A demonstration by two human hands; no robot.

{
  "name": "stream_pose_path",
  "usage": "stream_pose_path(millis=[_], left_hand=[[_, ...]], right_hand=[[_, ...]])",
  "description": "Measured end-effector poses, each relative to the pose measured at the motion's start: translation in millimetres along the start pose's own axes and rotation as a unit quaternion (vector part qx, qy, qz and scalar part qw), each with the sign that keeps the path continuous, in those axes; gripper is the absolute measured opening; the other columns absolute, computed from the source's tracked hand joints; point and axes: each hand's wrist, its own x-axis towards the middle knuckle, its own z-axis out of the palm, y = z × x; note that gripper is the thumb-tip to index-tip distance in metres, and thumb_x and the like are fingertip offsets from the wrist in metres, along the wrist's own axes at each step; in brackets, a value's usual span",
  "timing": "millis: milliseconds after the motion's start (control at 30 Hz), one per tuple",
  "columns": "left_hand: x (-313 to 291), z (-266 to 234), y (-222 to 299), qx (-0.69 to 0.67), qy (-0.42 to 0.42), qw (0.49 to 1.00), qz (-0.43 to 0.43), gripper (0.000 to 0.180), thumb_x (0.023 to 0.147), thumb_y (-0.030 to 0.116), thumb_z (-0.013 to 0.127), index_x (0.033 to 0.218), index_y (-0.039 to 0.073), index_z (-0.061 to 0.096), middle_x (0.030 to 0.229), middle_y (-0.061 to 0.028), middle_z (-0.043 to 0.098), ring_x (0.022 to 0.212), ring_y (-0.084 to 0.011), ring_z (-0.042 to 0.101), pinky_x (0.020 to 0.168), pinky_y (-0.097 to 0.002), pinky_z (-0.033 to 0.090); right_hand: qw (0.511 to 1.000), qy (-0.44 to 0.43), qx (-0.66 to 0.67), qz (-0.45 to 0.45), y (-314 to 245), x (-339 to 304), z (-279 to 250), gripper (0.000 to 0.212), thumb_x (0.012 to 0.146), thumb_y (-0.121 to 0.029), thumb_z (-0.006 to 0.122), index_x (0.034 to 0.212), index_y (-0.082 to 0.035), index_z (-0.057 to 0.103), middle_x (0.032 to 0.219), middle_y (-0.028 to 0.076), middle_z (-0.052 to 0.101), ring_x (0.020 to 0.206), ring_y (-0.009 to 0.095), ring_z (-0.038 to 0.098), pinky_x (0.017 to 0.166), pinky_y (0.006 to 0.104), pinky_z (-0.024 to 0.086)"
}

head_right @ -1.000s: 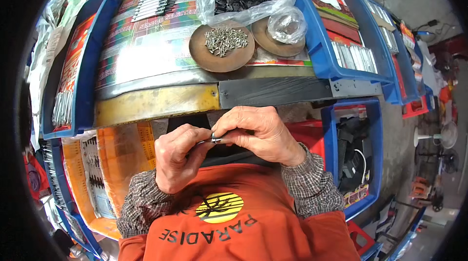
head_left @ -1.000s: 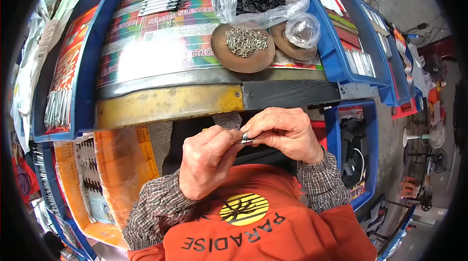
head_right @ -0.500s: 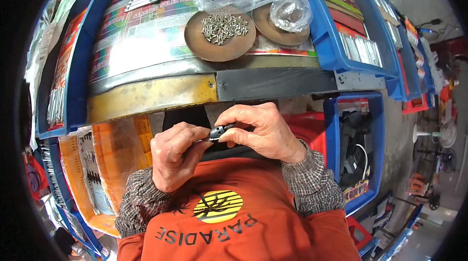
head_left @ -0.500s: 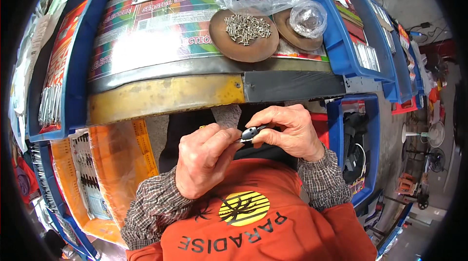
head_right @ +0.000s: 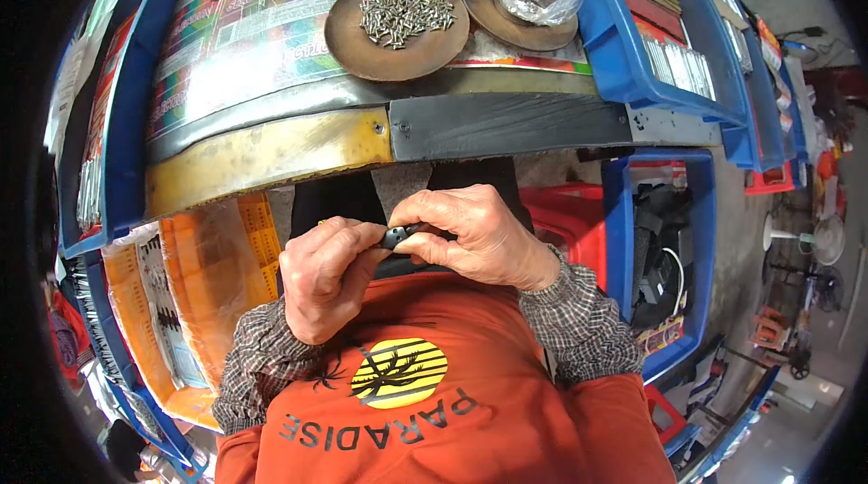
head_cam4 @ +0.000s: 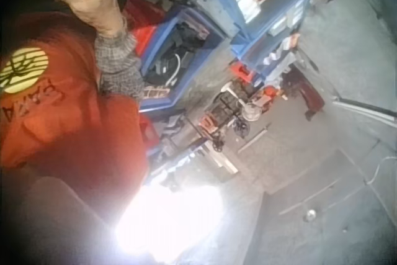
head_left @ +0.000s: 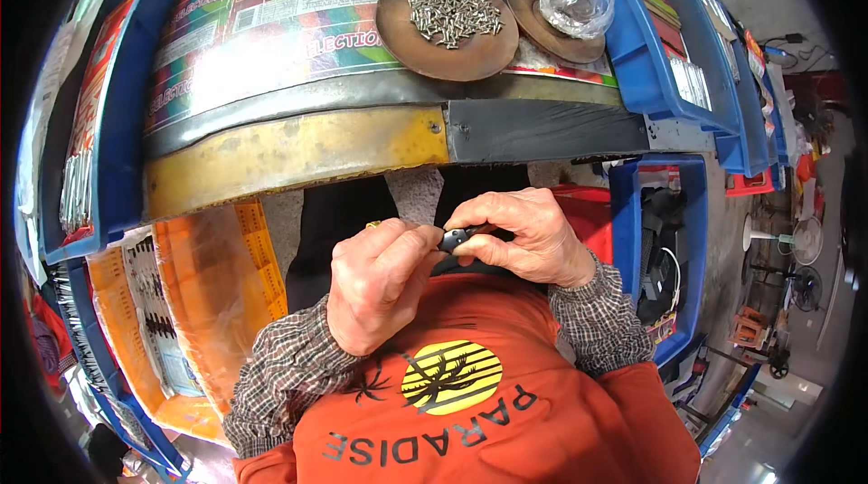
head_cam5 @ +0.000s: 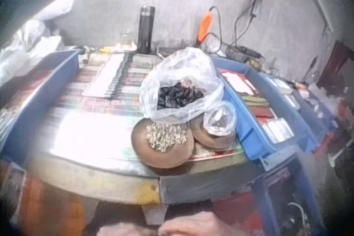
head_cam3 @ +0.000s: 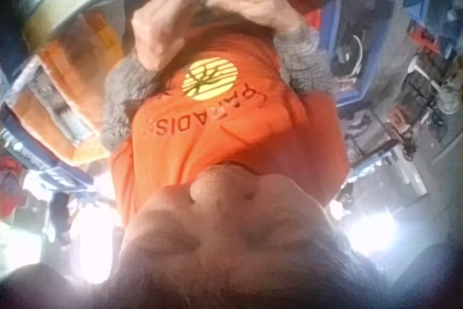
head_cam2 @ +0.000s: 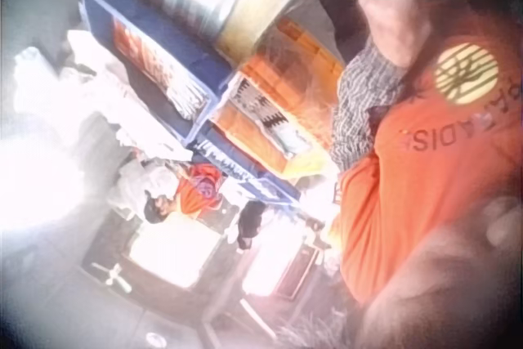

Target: The person assembles small metal pen clips onto pen barrels by hand, taking the components from trays and dishes at a workstation.

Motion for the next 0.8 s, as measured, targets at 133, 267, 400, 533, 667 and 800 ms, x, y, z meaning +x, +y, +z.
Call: stream_pose_path(millis=[133,267,400,533,667,800], left_hand=[[0.8,-1.9,-3.0,0.007,-0.018,1.0,-0.006,0.024,0.069,-0.005,0.073,0.089,0.002,0.063,0.077,-0.0106,0.064,0.065,-0.0264,0.064,0.055,-0.0338,0.049],[-1.5,-0.5,-2.2,0.001,-0.006,1.0,-0.003,0.025,0.069,-0.003,0.074,0.09,0.003,0.063,0.077,-0.0097,0.064,0.064,-0.0259,0.063,0.055,-0.0334,0.049],[-6.6,0.1,0.2,0.015,-0.008,1.0,-0.008,0.025,0.069,-0.003,0.074,0.09,0.004,0.063,0.077,-0.0094,0.064,0.064,-0.0255,0.063,0.055,-0.0331,0.049],[-9.5,5.2,3.2,0.018,0.016,1.0,-0.014,0.025,0.068,-0.003,0.074,0.09,0.004,0.063,0.076,-0.0093,0.064,0.064,-0.0255,0.063,0.055,-0.0331,0.049],[-10.4,5.6,2.0,0.021,0.015,1.0,-0.016,0.026,0.067,-0.004,0.074,0.089,0.003,0.063,0.076,-0.0096,0.063,0.064,-0.0258,0.063,0.054,-0.0334,0.049],[-6.8,4.1,-3.1,0.004,-0.002,1.0,-0.001,0.025,0.067,-0.004,0.073,0.089,0.003,0.063,0.075,-0.0102,0.063,0.064,-0.026,0.064,0.054,-0.0337,0.049]], right_hand=[[0.999,0.035,-0.031,-0.019,3.3,-2.6,4.6,0.021,0.082,-0.01,0.072,0.098,0.002,0.066,0.085,0.009,0.069,0.069,0.017,0.067,0.061,0.0269,0.053],[0.996,0.048,-0.059,-0.042,1.3,-5.1,8.3,0.023,0.083,-0.011,0.073,0.1,0.001,0.065,0.086,0.009,0.069,0.07,0.018,0.067,0.061,0.0273,0.053],[0.998,0.023,-0.053,-0.016,1.5,-7.3,9.0,0.023,0.083,-0.011,0.073,0.1,0.001,0.065,0.086,0.009,0.068,0.07,0.017,0.067,0.06,0.0272,0.052],[0.999,0.025,-0.037,-0.018,3.3,-8.6,11.6,0.021,0.083,-0.01,0.072,0.099,0.002,0.065,0.084,0.01,0.069,0.067,0.017,0.067,0.058,0.0261,0.052],[0.998,0.017,-0.04,-0.038,7.2,-8.5,10.8,0.02,0.084,-0.009,0.072,0.099,0.003,0.064,0.083,0.011,0.07,0.066,0.016,0.069,0.056,0.0253,0.052],[0.999,0.036,-0.019,-0.028,8.0,-10.6,13.4,0.015,0.085,-0.008,0.069,0.098,0.0,0.064,0.081,0.009,0.066,0.064,0.017,0.066,0.056,0.0276,0.051]])
